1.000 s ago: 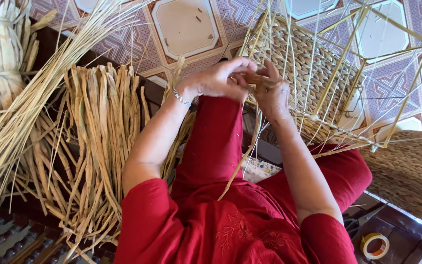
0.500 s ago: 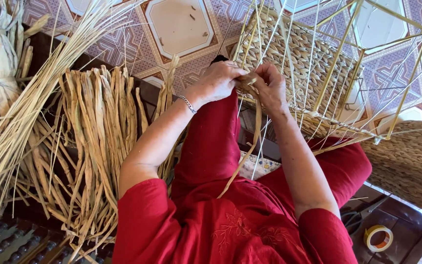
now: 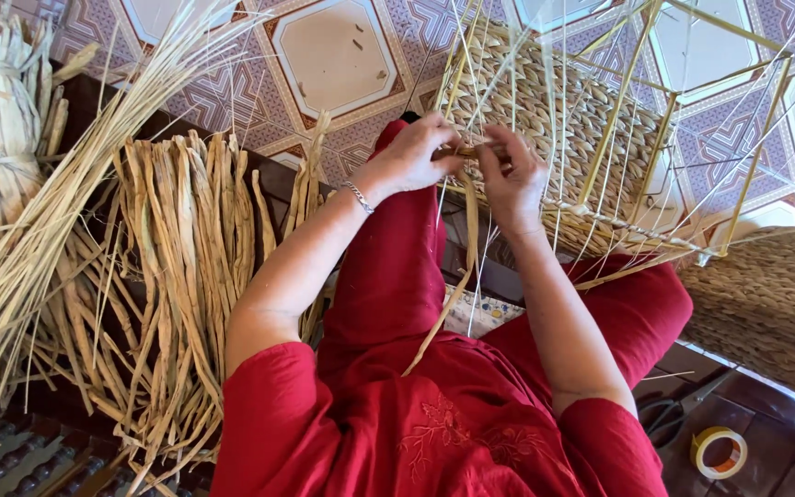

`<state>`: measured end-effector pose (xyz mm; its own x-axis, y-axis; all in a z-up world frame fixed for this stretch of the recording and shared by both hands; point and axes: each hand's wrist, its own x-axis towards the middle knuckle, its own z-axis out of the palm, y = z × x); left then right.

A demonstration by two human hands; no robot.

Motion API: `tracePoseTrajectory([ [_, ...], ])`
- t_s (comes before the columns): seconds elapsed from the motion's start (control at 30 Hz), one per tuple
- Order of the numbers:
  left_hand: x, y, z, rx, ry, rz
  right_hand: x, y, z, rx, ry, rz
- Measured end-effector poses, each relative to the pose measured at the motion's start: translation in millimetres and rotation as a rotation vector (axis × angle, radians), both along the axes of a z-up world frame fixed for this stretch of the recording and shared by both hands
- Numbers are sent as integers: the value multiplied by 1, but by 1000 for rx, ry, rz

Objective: The person weaves together dried plant fibers around a wire and wooden frame to form a basket. The person threads and tucks long strands of fiber through the existing weave, occasionally using scissors to trim excess material.

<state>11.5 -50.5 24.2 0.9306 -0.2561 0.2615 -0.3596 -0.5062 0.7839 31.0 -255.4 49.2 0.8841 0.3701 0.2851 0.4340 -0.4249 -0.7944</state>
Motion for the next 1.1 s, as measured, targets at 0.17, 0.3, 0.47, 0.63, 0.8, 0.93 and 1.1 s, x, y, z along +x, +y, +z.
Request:
tracePoseTrajectory([
  [0.17,2,-11,-4,132,84,67,0,-3,-20,-315,-267,-40],
  [0.3,12,-15,-11,224,179,118,-24,-12,-27,-267,-285,-11],
  [0.47,16,-31,-8,247,344,277,-38,-20,-14,-131,-190,45],
  [0.63,-10,-35,-9,382,-276,190,-29,-34,14,-200,-305,140],
  [0.8,-30,-32,2,482,-209,-20,-18,-53,18,-31,-28,123],
  [0.93,-23,-44,1,421,-63,-10,-3,-46,22,-65,10,85],
  [1.1,-4,-26,-12,118,204,-11,16,-16,27,-320,348,238],
])
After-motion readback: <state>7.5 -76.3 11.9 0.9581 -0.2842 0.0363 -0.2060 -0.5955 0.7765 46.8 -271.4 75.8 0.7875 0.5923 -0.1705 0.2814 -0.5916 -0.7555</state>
